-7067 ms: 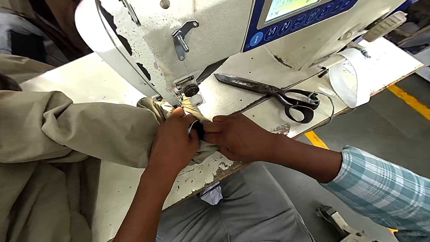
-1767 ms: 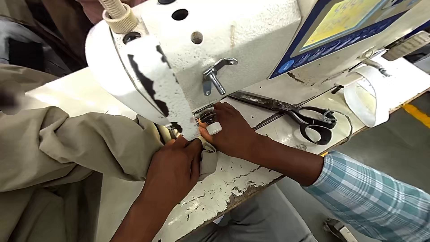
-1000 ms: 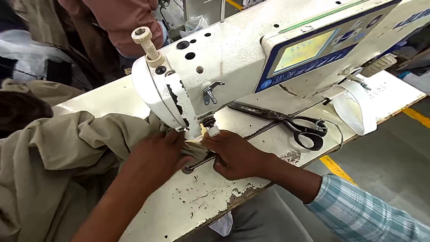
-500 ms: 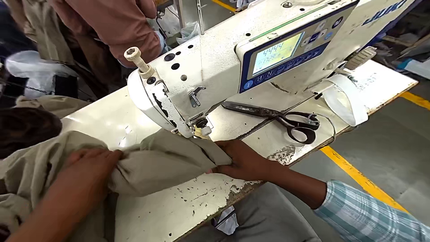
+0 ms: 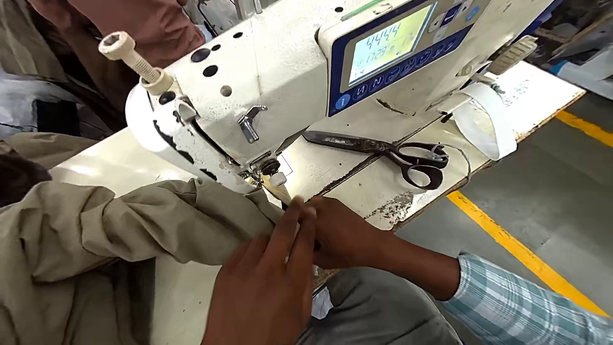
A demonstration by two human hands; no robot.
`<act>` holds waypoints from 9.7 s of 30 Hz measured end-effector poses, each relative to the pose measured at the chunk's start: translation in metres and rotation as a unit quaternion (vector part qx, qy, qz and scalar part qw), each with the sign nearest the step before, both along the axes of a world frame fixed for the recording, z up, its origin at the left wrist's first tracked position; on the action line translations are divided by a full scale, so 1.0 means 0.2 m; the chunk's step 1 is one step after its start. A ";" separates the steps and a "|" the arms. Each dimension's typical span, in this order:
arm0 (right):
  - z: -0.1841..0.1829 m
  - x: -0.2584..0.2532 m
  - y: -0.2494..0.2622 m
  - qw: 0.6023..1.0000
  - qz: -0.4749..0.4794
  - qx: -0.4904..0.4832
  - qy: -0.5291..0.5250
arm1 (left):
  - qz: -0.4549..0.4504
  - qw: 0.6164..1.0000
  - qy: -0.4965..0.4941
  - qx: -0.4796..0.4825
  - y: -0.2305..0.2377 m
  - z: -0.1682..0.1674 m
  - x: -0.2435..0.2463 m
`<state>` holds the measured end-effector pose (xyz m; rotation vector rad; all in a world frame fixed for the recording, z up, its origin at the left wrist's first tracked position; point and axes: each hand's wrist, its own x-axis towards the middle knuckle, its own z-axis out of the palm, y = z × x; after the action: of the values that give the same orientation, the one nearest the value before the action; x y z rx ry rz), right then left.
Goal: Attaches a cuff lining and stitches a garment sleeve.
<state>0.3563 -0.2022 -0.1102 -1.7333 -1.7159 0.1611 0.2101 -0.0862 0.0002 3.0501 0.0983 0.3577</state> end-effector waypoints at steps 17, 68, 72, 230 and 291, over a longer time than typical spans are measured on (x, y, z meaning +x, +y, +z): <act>0.01 0.02 -0.02 0.997 0.047 -0.025 0.048 | 0.091 0.992 0.074 0.045 0.21 -0.09 0.15; 0.08 0.17 0.07 0.977 0.062 0.086 -0.184 | 0.075 0.939 0.272 -0.197 0.31 -0.08 0.27; 0.08 0.14 0.07 0.985 0.064 0.045 -0.156 | 0.084 0.948 0.231 -0.200 0.28 -0.11 0.24; 0.20 0.08 0.18 0.971 -0.147 -0.142 0.128 | 0.097 0.990 0.059 -0.087 0.14 -0.31 0.05; 0.10 0.16 0.21 0.979 -0.172 -0.049 -0.097 | 0.072 0.993 0.040 -0.087 0.17 -0.33 0.04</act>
<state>0.3885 -0.1598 -0.0893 -2.1497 -1.5292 -0.0838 0.2174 -0.0531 -0.0663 2.8906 0.3376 0.2223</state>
